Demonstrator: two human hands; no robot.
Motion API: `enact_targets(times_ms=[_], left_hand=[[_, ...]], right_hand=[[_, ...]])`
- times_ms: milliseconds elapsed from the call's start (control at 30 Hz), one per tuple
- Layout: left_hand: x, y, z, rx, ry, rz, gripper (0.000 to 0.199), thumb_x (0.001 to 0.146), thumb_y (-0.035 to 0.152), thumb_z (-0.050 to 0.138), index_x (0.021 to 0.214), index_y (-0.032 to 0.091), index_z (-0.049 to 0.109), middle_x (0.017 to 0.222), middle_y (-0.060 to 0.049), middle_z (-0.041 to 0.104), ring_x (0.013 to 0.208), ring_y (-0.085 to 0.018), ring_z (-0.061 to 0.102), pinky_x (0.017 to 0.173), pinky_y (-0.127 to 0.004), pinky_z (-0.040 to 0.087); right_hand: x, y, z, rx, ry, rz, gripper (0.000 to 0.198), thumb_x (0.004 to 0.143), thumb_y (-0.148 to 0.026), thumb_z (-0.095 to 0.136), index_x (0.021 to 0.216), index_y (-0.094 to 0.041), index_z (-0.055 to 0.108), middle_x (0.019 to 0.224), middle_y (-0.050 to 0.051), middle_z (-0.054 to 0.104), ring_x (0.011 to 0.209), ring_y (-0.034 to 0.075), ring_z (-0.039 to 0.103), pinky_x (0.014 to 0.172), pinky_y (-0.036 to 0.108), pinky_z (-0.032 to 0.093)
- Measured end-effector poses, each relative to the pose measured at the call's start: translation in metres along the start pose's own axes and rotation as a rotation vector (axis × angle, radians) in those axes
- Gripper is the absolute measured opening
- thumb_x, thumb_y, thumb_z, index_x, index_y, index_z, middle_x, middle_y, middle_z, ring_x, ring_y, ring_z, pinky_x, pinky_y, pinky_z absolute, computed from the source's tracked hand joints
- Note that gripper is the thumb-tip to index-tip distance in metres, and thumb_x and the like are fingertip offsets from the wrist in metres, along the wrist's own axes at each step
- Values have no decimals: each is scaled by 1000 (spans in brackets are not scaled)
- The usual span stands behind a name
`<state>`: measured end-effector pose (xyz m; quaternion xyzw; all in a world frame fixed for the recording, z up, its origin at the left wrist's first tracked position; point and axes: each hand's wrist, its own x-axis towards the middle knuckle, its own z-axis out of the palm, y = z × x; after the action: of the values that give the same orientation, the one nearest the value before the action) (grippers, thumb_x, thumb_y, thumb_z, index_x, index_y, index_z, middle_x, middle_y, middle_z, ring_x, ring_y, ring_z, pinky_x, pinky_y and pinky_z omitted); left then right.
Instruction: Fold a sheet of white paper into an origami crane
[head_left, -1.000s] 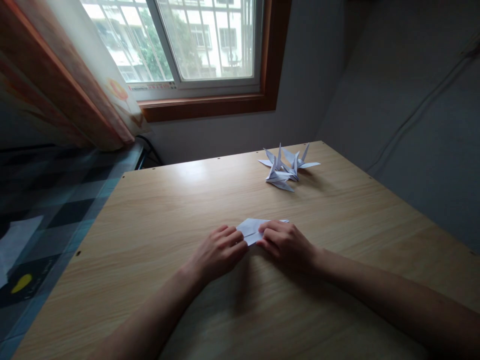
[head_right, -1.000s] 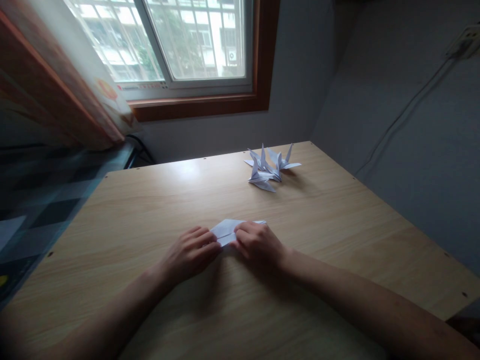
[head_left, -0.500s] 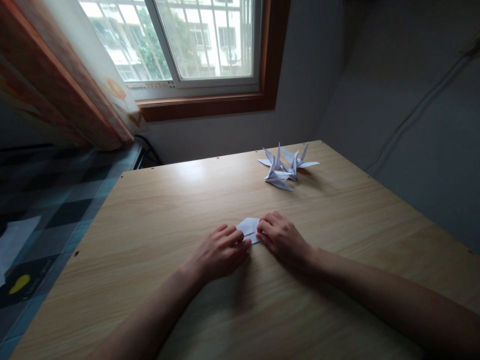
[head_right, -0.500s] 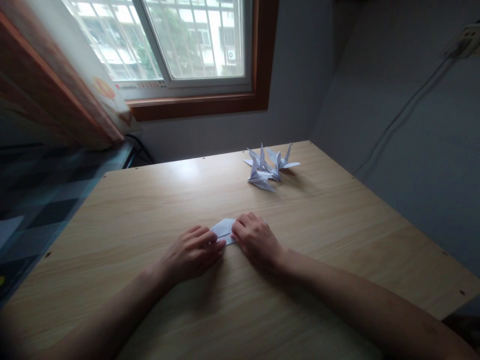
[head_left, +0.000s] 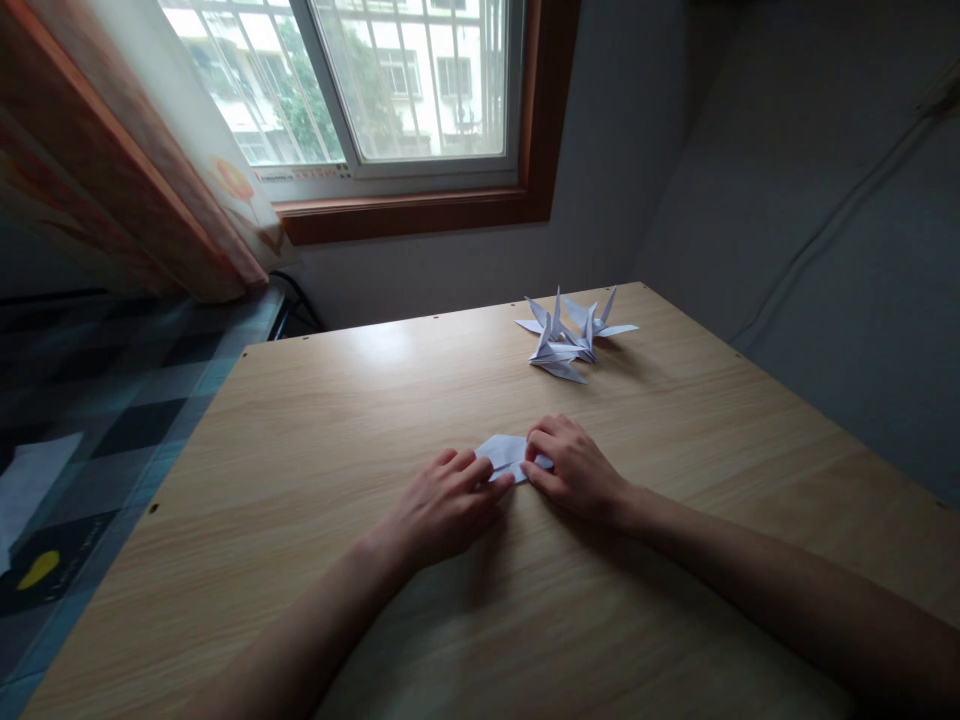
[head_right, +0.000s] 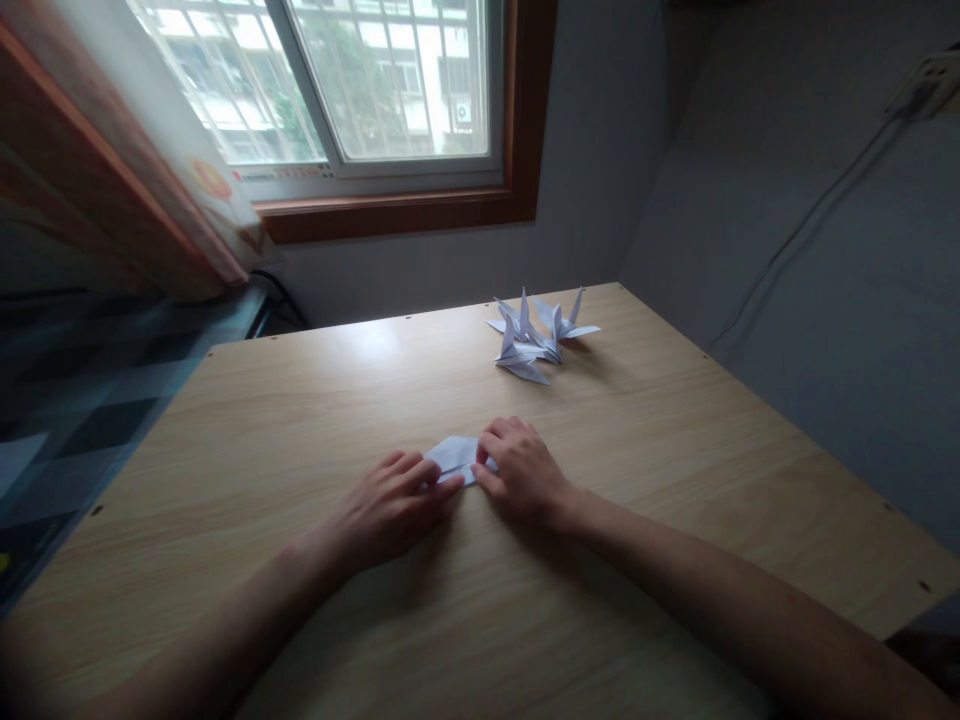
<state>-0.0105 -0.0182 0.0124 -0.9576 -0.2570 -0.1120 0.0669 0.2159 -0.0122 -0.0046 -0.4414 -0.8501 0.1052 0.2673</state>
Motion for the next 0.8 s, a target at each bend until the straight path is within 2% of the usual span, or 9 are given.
enact_targets(times_ms=[167,333,467,567,667,800], left_hand=[[1,0,0,3,-49,-26,37,89,29,57,124,19,55,94,-6,61,85,-20,53,76,-35,39],[1,0,0,-5,-34,-46,36,87,30,60,121,20,56,96,-6,60,86,-21,53,78,-37,39],[1,0,-1,-31,-25,-52,34,88,31,60,120,20,57,100,-7,61,92,-22,53,83,-38,40],[1,1,-2,-47,-21,-47,33,88,30,61,119,20,57,103,-7,61,97,-23,53,86,-38,40],[1,1,-3,-47,-14,-53,33,87,31,62,118,20,58,107,-7,61,100,-24,52,87,-39,41],[0,2,-2,-36,7,-70,35,87,32,62,120,21,59,118,-8,60,106,-26,51,90,-41,40]], right_hand=[[17,3,3,14,-12,77,24,83,-7,84,92,-15,63,94,4,57,90,25,53,83,34,42],[28,5,6,52,-49,134,29,81,-7,87,99,-14,65,95,4,59,90,24,56,79,31,43],[31,5,6,125,-41,118,29,79,-2,87,95,-15,66,90,2,60,89,24,56,78,30,43],[30,5,6,163,27,106,28,78,6,82,84,-16,66,86,1,59,86,22,57,73,29,43],[28,8,7,199,65,20,31,78,12,74,76,-17,63,83,0,60,83,21,58,72,27,44],[22,13,9,162,65,-181,27,83,8,68,77,-17,60,88,3,64,85,22,58,79,30,47]])
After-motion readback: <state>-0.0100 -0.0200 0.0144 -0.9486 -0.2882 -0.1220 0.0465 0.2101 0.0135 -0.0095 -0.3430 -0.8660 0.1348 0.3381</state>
